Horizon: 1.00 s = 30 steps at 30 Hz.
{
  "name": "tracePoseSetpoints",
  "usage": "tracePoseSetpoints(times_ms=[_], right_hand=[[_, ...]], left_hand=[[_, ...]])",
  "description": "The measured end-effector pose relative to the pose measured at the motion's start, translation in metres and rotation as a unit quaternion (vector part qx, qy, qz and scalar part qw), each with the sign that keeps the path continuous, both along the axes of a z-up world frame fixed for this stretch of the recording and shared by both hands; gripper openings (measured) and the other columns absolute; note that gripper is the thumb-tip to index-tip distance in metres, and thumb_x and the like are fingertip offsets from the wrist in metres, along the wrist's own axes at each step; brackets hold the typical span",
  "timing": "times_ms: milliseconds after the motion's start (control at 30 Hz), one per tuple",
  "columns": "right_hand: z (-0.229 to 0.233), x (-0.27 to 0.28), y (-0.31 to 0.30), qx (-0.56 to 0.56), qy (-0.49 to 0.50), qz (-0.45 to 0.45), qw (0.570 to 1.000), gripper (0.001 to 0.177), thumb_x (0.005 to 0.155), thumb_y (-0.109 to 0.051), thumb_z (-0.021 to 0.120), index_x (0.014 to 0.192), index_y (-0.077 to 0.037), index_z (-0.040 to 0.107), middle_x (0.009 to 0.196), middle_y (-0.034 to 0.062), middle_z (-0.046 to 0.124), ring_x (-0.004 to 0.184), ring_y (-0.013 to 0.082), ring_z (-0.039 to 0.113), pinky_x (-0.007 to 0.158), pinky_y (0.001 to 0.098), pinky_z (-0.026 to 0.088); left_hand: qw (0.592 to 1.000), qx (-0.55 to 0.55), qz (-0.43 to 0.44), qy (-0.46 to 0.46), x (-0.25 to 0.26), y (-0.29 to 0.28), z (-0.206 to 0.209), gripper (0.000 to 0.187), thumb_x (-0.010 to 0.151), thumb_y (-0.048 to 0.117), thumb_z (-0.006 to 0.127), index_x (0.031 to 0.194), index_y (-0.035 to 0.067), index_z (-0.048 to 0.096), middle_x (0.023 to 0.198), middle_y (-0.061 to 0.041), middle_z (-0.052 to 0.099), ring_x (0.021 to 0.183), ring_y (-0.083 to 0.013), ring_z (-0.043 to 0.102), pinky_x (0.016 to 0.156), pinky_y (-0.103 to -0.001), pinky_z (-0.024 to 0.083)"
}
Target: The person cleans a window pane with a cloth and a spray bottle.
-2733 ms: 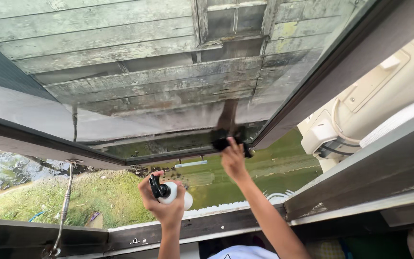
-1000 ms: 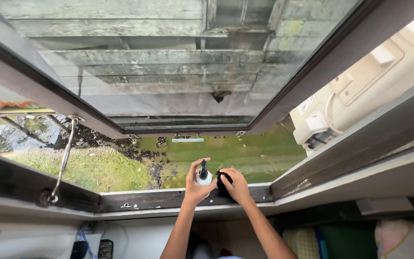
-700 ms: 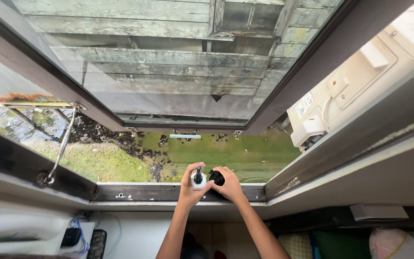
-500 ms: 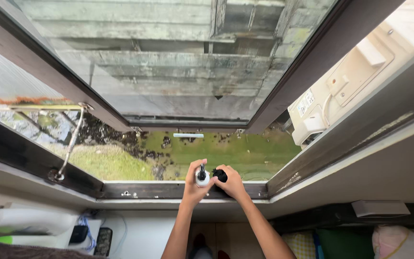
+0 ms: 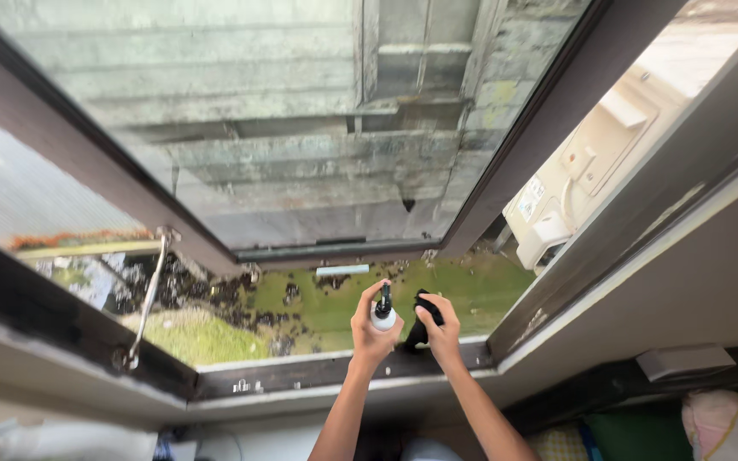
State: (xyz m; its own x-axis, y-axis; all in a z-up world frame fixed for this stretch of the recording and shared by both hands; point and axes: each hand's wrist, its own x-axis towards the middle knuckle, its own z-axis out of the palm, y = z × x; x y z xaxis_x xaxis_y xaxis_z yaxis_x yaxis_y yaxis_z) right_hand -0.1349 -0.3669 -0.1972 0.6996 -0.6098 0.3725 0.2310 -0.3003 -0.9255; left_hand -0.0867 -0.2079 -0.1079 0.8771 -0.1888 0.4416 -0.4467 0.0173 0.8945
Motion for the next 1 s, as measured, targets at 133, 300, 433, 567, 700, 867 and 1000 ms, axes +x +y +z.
tracePoseSetpoints(times_ms=[133, 300, 433, 567, 700, 867, 1000], right_hand=[[0.077, 0.008, 0.007, 0.143, -0.083, -0.073, 0.983, 0.033, 0.093, -0.013, 0.069, 0.125, -0.003, 0.066, 0.122, 0.0039, 0.065, 0.107, 0.0142, 0.061, 0.094, 0.0288, 0.048], [0.178, 0.035, -0.008, 0.264, -0.296, -0.050, 0.917, 0.053, 0.093, -0.010, 0.067, 0.143, -0.003, 0.053, 0.119, 0.0084, 0.060, 0.105, 0.0180, 0.057, 0.096, 0.0330, 0.048], [0.231, 0.041, -0.024, 0.266, -0.386, 0.035, 0.882, 0.070, 0.088, -0.011, 0.062, 0.153, -0.006, 0.038, 0.128, 0.0113, 0.058, 0.115, 0.0200, 0.059, 0.103, 0.0335, 0.048], [0.250, 0.050, -0.026, 0.105, -0.375, -0.045, 0.920, 0.071, 0.095, -0.004, 0.070, 0.153, -0.003, 0.030, 0.135, 0.0127, 0.054, 0.121, 0.0184, 0.056, 0.107, 0.0315, 0.046], [0.259, 0.063, -0.031, 0.120, -0.388, -0.115, 0.907, 0.071, 0.094, 0.000, 0.074, 0.153, 0.002, 0.034, 0.137, 0.0158, 0.055, 0.123, 0.0192, 0.058, 0.109, 0.0320, 0.047], [0.265, 0.080, -0.042, -0.008, -0.400, -0.243, 0.884, 0.059, 0.100, -0.009, 0.072, 0.151, 0.002, 0.043, 0.145, 0.0172, 0.051, 0.131, 0.0221, 0.055, 0.112, 0.0372, 0.050], [0.285, 0.103, -0.054, -0.275, -0.258, -0.372, 0.848, 0.049, 0.099, -0.013, 0.069, 0.144, 0.004, 0.054, 0.142, 0.0206, 0.058, 0.138, 0.0361, 0.051, 0.119, 0.0490, 0.039]], left_hand=[[0.995, 0.008, 0.026, -0.095, 0.012, -0.020, 0.074, 0.069, 0.067, -0.002, 0.076, 0.132, 0.012, 0.061, 0.109, -0.008, 0.074, 0.093, -0.0248, 0.074, 0.082, -0.033, 0.057], [0.984, 0.044, 0.020, -0.171, 0.021, -0.039, 0.166, 0.067, 0.065, 0.000, 0.077, 0.128, 0.014, 0.059, 0.113, -0.010, 0.071, 0.090, -0.0335, 0.072, 0.073, -0.037, 0.057], [0.973, 0.081, 0.006, -0.217, 0.028, -0.052, 0.229, 0.068, 0.066, 0.002, 0.080, 0.129, 0.014, 0.055, 0.119, -0.009, 0.069, 0.091, -0.0378, 0.069, 0.068, -0.041, 0.054], [0.957, 0.098, -0.025, -0.270, 0.030, -0.067, 0.267, 0.064, 0.070, 0.003, 0.078, 0.128, 0.016, 0.054, 0.118, -0.004, 0.068, 0.090, -0.0338, 0.071, 0.068, -0.039, 0.055], [0.953, 0.124, -0.039, -0.274, 0.035, -0.081, 0.283, 0.060, 0.071, 0.004, 0.079, 0.124, 0.016, 0.054, 0.117, -0.002, 0.069, 0.088, -0.0332, 0.071, 0.068, -0.040, 0.053], [0.954, 0.083, -0.018, -0.287, 0.042, -0.083, 0.287, 0.061, 0.069, 0.006, 0.082, 0.124, 0.015, 0.056, 0.117, -0.003, 0.070, 0.097, -0.0328, 0.072, 0.074, -0.038, 0.056], [0.952, 0.026, 0.016, -0.304, 0.044, -0.070, 0.288, 0.070, 0.064, 0.004, 0.082, 0.129, 0.012, 0.056, 0.119, -0.010, 0.069, 0.108, -0.0349, 0.071, 0.084, -0.039, 0.057]])
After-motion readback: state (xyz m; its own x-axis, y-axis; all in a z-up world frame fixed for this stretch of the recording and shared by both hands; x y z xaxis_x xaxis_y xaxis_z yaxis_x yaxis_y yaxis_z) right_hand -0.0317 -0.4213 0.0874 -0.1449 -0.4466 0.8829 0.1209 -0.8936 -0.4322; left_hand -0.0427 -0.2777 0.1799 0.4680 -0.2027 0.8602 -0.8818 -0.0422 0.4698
